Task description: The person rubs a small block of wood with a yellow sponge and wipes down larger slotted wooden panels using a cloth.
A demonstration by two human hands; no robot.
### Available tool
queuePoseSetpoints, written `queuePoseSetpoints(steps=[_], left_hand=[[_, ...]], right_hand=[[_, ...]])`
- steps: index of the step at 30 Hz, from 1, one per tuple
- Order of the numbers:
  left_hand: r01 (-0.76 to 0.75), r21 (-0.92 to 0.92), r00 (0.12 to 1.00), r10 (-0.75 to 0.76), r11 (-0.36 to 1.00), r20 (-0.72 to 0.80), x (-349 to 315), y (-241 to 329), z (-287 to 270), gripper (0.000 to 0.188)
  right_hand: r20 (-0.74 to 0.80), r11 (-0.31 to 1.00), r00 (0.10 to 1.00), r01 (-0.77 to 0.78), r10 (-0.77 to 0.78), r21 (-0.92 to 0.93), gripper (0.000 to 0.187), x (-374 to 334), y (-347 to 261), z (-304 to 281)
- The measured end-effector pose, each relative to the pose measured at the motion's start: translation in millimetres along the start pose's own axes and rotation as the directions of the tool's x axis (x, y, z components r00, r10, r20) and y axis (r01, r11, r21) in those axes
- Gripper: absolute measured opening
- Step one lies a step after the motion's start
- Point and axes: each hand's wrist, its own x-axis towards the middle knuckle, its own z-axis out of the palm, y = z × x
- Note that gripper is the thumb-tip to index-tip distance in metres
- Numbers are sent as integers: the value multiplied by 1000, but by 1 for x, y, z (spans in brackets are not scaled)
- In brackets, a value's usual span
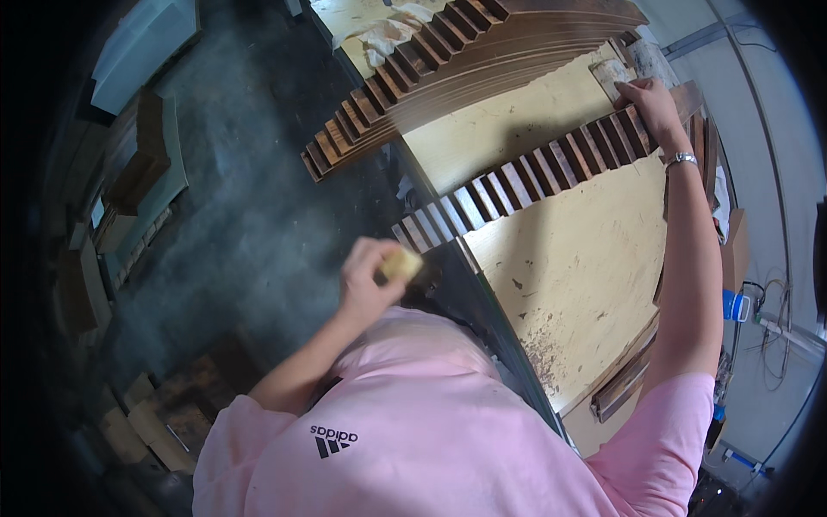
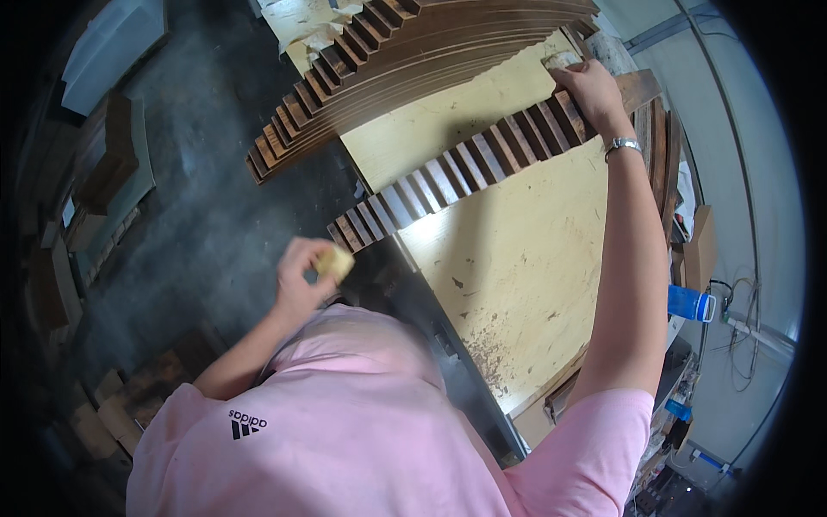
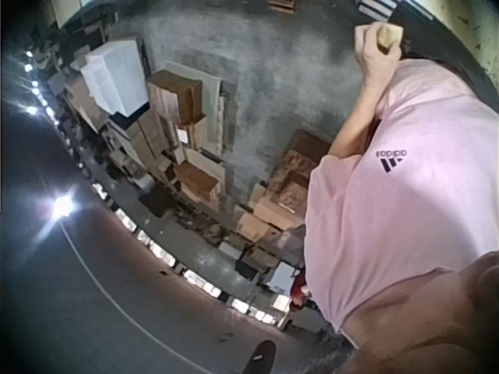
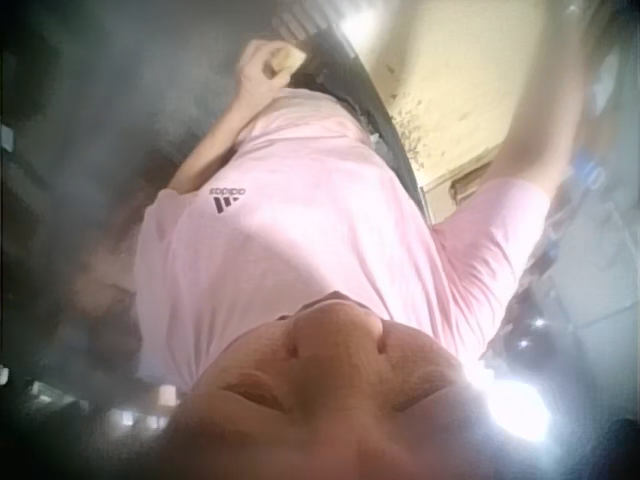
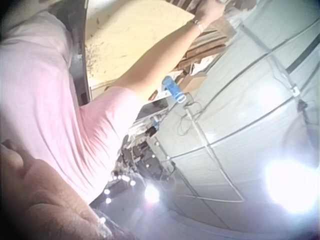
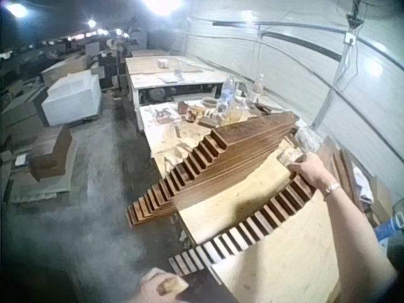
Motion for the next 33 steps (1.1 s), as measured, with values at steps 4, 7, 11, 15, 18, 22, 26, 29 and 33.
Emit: queuePoseSetpoints(steps=[4,7,11,15,18,22,26,29,33], left_hand=[[97,-4,965,-95,995,-244,44,-16,-3,38],[66,45,997,-64,997,-38,9,-16,5,39],[4,56,994,-10,998,111,-26,-8,-2,40],[26,93,993,-15,995,-120,14,-9,-13,38],[59,84,988,-46,995,-149,26,-11,-9,39],[35,60,989,-44,998,145,-28,-12,2,40],[135,-13,990,-135,991,-34,-30,-16,-8,38],[138,-51,960,-146,989,-237,9,-11,-30,38],[39,-4,891,-37,999,-453,80,-21,-66,39]], right_hand=[[-36,1000,999,-11,10,-9,41,-1,1,0],[-63,999,998,8,-11,-40,41,3,8,1],[-11,999,999,-49,49,22,40,1,3,0],[-2,1000,1000,-27,27,16,40,3,9,0],[-18,1000,1000,-8,8,-6,40,4,12,0],[-18,1000,1000,-6,6,10,42,4,7,0],[-46,1000,999,18,-19,-14,41,3,15,1],[-56,1000,998,18,-17,18,41,1,9,5],[-72,1000,997,-7,8,7,40,-3,7,2]])
